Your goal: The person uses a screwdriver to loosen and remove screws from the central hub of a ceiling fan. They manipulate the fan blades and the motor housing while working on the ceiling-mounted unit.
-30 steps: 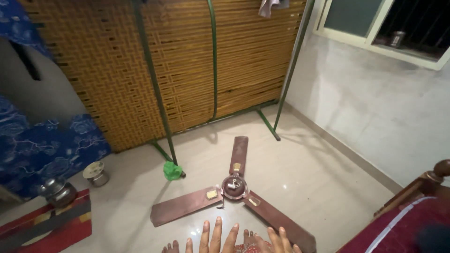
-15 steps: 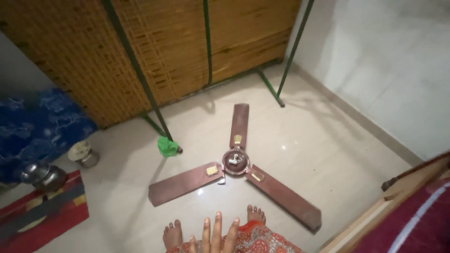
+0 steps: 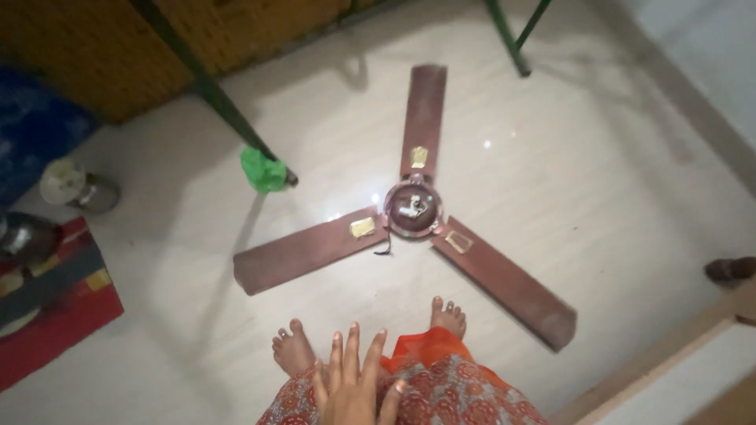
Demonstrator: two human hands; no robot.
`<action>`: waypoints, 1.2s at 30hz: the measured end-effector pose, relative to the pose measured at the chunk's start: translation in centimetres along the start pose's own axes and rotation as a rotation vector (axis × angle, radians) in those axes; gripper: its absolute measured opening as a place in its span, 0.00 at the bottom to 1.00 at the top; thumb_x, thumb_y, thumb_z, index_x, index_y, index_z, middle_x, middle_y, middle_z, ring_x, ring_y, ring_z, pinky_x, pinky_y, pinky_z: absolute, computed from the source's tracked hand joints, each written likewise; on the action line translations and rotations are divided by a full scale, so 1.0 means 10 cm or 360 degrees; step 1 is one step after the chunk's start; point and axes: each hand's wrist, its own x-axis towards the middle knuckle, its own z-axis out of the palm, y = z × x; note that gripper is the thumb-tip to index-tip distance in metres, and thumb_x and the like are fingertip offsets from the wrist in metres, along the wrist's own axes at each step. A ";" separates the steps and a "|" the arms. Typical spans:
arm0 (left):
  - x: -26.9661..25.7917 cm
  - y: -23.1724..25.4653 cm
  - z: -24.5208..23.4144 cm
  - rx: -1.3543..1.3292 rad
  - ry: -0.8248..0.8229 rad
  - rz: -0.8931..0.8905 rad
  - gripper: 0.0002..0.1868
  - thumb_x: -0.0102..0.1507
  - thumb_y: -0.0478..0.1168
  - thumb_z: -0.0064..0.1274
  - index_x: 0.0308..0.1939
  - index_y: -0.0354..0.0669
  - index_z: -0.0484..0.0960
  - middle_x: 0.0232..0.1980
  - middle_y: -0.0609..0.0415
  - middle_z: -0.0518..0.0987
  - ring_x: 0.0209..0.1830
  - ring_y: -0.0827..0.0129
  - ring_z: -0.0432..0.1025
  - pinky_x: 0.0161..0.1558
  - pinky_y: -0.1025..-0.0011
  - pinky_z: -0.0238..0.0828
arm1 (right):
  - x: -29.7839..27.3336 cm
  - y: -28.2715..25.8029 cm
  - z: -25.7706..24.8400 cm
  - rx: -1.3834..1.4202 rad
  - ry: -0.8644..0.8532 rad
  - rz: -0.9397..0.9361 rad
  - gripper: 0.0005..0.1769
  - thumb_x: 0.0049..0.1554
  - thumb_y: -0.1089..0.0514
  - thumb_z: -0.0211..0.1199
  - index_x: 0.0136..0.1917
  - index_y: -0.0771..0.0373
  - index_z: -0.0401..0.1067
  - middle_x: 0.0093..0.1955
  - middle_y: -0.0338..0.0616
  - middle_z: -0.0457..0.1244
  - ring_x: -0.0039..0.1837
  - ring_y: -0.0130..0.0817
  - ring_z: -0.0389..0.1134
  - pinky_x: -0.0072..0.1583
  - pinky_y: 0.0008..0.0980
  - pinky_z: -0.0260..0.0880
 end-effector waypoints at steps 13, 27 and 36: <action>1.36 -0.15 0.33 -0.0384 0.0174 0.0122 0.40 0.65 0.55 0.50 0.77 0.49 0.55 0.81 0.40 0.48 0.82 0.41 0.38 0.71 0.33 0.22 | 0.38 0.10 0.96 -0.0041 -0.0448 0.0144 0.26 0.48 0.49 0.71 0.60 0.56 0.77 0.57 0.49 0.69 0.50 0.44 0.69 0.49 0.43 0.73; 1.79 -0.03 1.10 0.0062 0.0820 0.0424 0.51 0.60 0.70 0.43 0.83 0.56 0.51 0.82 0.45 0.49 0.82 0.50 0.39 0.72 0.41 0.28 | 2.28 -0.52 3.13 -0.0321 -0.0335 0.0001 0.20 0.52 0.51 0.72 0.56 0.58 0.79 0.53 0.63 0.67 0.56 0.63 0.67 0.57 0.55 0.69; 2.24 0.08 1.61 0.0122 0.0516 0.0326 0.54 0.47 0.71 0.55 0.76 0.66 0.61 0.77 0.48 0.58 0.75 0.51 0.52 0.69 0.36 0.38 | 3.09 -0.75 3.62 0.0035 -0.0140 -0.0117 0.23 0.50 0.58 0.71 0.60 0.58 0.74 0.62 0.57 0.62 0.66 0.60 0.62 0.64 0.53 0.65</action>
